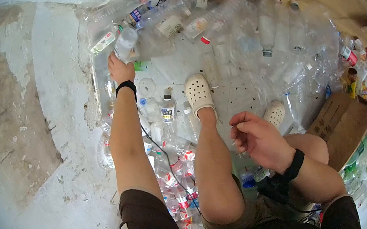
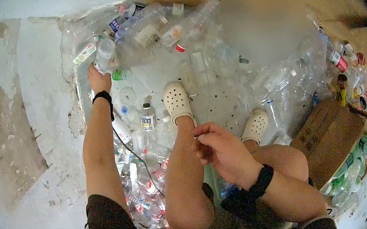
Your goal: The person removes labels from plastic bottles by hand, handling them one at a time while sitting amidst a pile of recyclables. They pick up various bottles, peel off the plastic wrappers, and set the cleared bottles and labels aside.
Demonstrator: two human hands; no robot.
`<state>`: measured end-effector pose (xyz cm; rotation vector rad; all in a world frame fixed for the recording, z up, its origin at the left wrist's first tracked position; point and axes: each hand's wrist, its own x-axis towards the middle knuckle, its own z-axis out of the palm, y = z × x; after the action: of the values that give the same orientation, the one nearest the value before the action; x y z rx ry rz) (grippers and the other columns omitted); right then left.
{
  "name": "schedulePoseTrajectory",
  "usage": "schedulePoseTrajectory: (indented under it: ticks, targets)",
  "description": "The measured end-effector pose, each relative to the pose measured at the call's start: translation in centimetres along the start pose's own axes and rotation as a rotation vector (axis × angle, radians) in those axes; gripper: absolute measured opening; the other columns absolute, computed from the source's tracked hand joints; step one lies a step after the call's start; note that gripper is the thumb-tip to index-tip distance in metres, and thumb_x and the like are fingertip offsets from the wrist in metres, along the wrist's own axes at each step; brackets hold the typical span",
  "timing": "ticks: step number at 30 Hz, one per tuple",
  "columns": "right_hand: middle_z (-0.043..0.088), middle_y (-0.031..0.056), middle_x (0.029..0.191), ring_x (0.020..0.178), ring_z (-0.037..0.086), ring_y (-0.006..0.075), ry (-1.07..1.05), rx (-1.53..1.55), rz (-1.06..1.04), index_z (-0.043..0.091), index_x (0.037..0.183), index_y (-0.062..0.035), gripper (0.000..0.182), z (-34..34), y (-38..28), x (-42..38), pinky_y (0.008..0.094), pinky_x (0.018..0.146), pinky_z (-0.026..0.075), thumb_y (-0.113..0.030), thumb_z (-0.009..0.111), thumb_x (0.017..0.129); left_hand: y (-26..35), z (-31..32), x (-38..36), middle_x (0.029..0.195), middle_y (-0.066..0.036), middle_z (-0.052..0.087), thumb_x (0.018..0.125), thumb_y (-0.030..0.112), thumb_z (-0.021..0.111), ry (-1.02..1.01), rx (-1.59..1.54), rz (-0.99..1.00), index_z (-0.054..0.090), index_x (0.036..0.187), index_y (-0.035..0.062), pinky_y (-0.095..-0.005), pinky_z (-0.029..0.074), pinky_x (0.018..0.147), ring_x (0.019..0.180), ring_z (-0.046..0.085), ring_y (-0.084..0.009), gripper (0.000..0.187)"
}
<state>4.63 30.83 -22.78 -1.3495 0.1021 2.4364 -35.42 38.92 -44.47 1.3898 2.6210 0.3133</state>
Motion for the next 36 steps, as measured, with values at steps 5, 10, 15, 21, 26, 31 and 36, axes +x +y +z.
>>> schedulePoseTrajectory:
  ticks: [5, 10, 15, 21, 26, 31, 36]
  targets:
    - [0.058, 0.0059, 0.082, 0.068, 0.054, 0.0138, 0.033, -0.019, -0.005, 0.052, 0.103, -0.0037, 0.016, -0.4, -0.6, 0.1, 0.0257, 0.057, 0.043, -0.008, 0.047, 0.089, -1.4, 2.1, 1.3, 0.136, -0.015, 0.037, 0.062, 0.008, 0.066, -0.039, -0.053, -0.05, 0.031, 0.133, 0.0096, -0.0499, 0.032, 0.1, 0.127, 0.034, -0.0353, 0.079]
    - [0.058, 0.0058, 0.082, 0.068, 0.054, 0.0134, 0.054, -0.01, 0.076, 0.053, 0.104, -0.0041, 0.017, 0.3, -1.7, 1.2, 0.0254, 0.059, 0.043, -0.008, 0.047, 0.089, -2.5, 5.9, 3.2, 0.116, -0.022, 0.05, 0.063, 0.004, 0.061, -0.145, -0.228, 0.118, 0.04, 0.12, 0.0026, -0.0407, 0.039, 0.095, 0.109, 0.047, -0.0417, 0.061]
    - [0.059, 0.0053, 0.082, 0.068, 0.054, 0.0129, 0.051, -0.001, 0.096, 0.053, 0.104, -0.0047, 0.017, 0.6, -2.3, 2.0, 0.025, 0.06, 0.043, -0.009, 0.048, 0.089, 4.1, -2.3, 1.9, 0.108, -0.028, 0.05, 0.066, 0.007, 0.059, -0.273, -0.023, -0.104, 0.043, 0.112, -0.0002, -0.0447, 0.04, 0.089, 0.101, 0.05, -0.0427, 0.049]
    - [0.058, 0.0041, 0.083, 0.068, 0.053, 0.0119, 0.04, -0.028, 0.101, 0.053, 0.103, -0.0062, 0.015, 0.4, -1.8, 2.1, 0.0249, 0.06, 0.043, -0.011, 0.05, 0.089, 8.0, 1.8, 4.4, 0.124, -0.033, 0.045, 0.07, 0.026, 0.07, -0.021, -0.2, 0.129, 0.023, 0.134, -0.0077, -0.0403, 0.038, 0.099, 0.118, 0.044, -0.0433, 0.087]
    - [0.058, 0.0038, 0.083, 0.069, 0.053, 0.011, 0.048, -0.033, 0.064, 0.052, 0.104, -0.0061, 0.015, -0.5, -1.2, 1.8, 0.0245, 0.061, 0.042, -0.011, 0.049, 0.09, 6.5, 5.3, 2.0, 0.12, -0.025, 0.047, 0.067, 0.015, 0.072, -0.143, -0.558, -0.16, 0.017, 0.137, -0.0048, -0.0374, 0.04, 0.095, 0.106, 0.052, -0.0348, 0.091]
    - [0.057, 0.0038, 0.084, 0.069, 0.051, 0.0104, -0.004, -0.059, 0.08, 0.052, 0.104, -0.0063, 0.014, -0.4, -1.4, 1.4, 0.0244, 0.062, 0.042, -0.01, 0.047, 0.091, 15.5, 1.4, -8.3, 0.134, -0.018, 0.038, 0.068, 0.006, 0.07, -0.253, -0.867, 0.262, 0.015, 0.143, -0.0007, -0.0357, 0.04, 0.096, 0.114, 0.047, -0.0268, 0.093]
    - [0.057, 0.004, 0.084, 0.07, 0.051, 0.0106, -0.015, -0.088, 0.103, 0.052, 0.104, -0.006, 0.015, -0.1, -0.9, 1.3, 0.0244, 0.062, 0.042, -0.01, 0.046, 0.091, 27.4, 1.8, -13.1, 0.142, -0.022, 0.031, 0.072, 0.016, 0.071, -0.376, -0.741, 0.552, 0.016, 0.143, 0.0023, -0.0443, 0.034, 0.103, 0.129, 0.036, -0.0355, 0.09]
